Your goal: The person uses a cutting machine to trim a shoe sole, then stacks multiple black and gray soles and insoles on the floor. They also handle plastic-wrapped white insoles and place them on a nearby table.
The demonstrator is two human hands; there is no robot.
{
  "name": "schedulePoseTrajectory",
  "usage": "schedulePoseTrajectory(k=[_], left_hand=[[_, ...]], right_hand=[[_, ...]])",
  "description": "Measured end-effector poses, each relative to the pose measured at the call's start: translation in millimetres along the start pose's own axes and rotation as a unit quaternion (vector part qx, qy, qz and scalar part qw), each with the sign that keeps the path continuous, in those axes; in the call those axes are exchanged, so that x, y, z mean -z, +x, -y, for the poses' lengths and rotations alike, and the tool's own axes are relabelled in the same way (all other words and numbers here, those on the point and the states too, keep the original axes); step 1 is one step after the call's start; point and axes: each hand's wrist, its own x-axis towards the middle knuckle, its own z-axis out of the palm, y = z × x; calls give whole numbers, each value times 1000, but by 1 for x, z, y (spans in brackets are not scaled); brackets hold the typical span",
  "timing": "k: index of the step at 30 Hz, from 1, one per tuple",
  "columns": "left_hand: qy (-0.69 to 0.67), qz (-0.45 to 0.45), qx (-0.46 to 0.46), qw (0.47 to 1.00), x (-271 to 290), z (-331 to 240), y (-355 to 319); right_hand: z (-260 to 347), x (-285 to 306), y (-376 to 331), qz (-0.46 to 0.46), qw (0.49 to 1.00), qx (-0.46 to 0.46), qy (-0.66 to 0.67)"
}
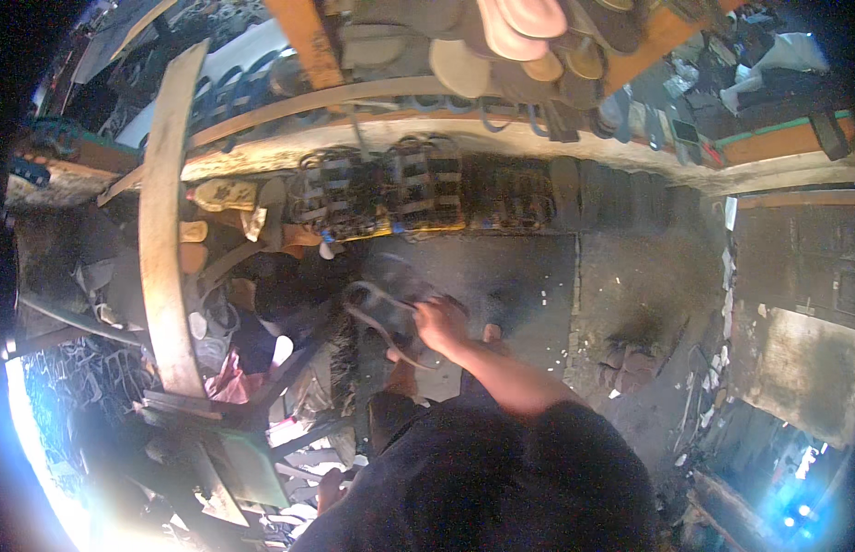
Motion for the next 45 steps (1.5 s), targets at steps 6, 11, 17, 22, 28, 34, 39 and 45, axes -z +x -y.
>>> schedulePoseTrajectory(k=[6,11,17,22,28,34,39,45], left_hand=[[-3,-21,115,993,-117,-61,-27],[152,112,218,958,-226,15,-54],[-33,48,269,961,-272,15,-79],[-81,60,226,969,-256,23,-75],[73,88,108,988,-295,35,-81],[-107,-1,233,966,-292,-33,-48],[-107,22,198,974,-258,-60,-34],[-198,-28,199,959,-252,-61,-50]], right_hand=[[-204,57,7,-129,956,-255,-69],[-371,15,106,-236,934,-240,-119],[-446,-25,189,-312,924,-168,-143],[-486,-25,184,-321,931,-120,-126],[-264,21,216,-249,950,-83,168],[-148,-1,277,60,993,-78,-61],[-171,4,265,54,994,-49,-85],[-265,132,160,158,977,6,-145]])
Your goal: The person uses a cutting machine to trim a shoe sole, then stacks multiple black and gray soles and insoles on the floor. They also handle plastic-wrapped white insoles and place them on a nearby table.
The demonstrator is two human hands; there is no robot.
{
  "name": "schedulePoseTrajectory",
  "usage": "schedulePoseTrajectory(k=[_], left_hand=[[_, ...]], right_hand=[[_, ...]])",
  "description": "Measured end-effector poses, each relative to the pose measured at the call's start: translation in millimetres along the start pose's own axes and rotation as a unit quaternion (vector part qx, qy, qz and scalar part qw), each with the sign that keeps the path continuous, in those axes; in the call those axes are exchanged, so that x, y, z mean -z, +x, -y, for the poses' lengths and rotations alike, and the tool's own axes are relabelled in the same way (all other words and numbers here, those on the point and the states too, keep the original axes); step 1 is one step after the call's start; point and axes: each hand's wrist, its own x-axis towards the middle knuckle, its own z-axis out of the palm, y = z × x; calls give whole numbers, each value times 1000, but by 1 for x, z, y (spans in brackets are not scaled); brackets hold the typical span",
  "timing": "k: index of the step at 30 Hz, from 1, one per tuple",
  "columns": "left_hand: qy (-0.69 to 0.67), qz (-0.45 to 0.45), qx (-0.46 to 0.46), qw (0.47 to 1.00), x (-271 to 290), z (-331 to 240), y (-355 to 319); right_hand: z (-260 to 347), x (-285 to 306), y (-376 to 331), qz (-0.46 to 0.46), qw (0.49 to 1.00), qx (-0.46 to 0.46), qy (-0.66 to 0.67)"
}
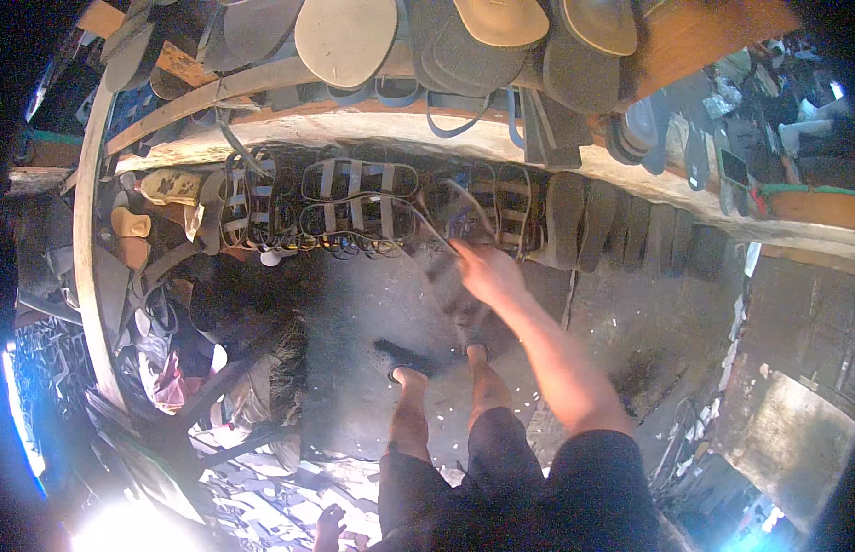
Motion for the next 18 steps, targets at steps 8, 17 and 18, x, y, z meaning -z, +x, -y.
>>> schedulePoseTrajectory(k=[8,17,18], left_hand=[[174,-3,57,983,-100,41,-3],[36,-17,93,995,-168,84,-34],[23,-22,95,995,-170,90,-36]], right_hand=[[-159,-2,49,112,964,123,-207],[-148,-35,100,46,973,113,-195],[-134,-30,100,7,979,101,-176]])
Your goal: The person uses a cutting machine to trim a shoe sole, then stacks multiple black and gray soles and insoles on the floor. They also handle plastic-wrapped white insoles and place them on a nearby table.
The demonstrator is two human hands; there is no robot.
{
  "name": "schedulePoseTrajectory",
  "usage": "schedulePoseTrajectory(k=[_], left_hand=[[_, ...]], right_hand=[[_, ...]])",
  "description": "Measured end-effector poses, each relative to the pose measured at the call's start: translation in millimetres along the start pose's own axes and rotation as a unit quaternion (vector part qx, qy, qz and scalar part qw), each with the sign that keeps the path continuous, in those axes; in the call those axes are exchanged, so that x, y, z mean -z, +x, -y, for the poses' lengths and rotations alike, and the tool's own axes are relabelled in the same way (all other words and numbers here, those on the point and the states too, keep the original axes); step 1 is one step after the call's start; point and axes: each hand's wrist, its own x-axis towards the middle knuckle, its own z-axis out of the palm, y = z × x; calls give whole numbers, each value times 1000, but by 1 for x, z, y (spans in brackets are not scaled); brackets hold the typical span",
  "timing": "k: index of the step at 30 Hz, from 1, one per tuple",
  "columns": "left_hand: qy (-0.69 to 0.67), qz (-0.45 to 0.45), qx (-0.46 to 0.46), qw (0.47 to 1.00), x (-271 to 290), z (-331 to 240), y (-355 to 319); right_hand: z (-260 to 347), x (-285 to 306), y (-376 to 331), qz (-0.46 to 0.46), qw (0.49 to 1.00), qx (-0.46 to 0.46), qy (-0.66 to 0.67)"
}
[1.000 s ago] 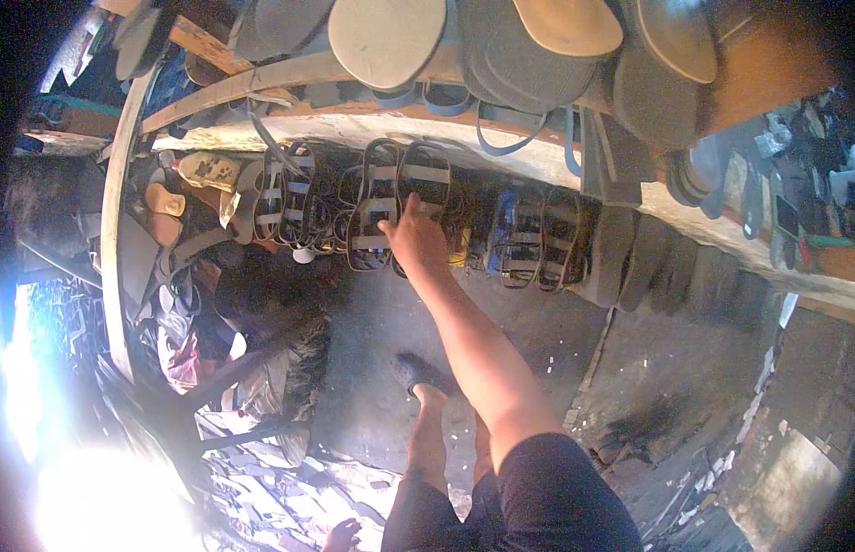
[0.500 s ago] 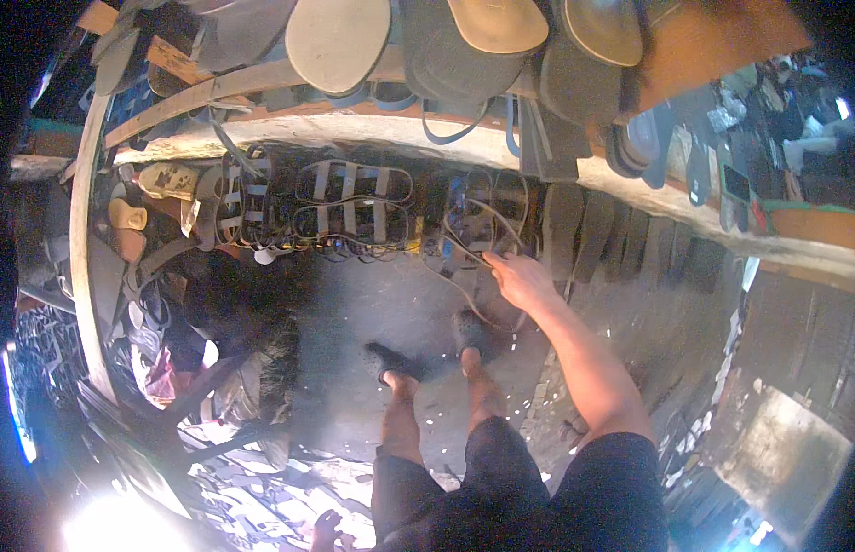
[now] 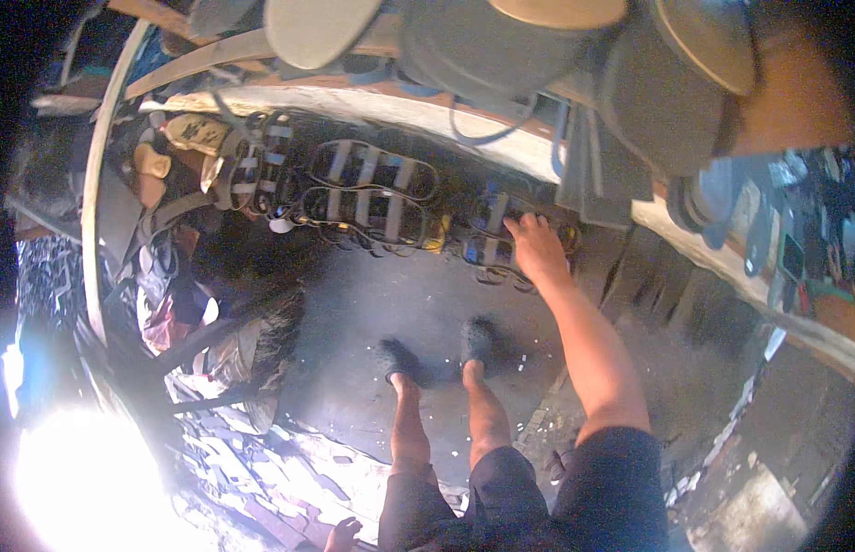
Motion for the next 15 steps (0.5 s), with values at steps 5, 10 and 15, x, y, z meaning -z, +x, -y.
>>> schedulePoseTrajectory(k=[5,10,15], left_hand=[[97,69,-184,976,12,38,22],[-80,1,-73,994,-17,-57,-14],[-80,-18,-35,996,-17,-61,-33]], right_hand=[[136,77,66,-229,926,144,264],[180,73,149,-17,983,163,76],[177,72,114,-22,982,159,98]])
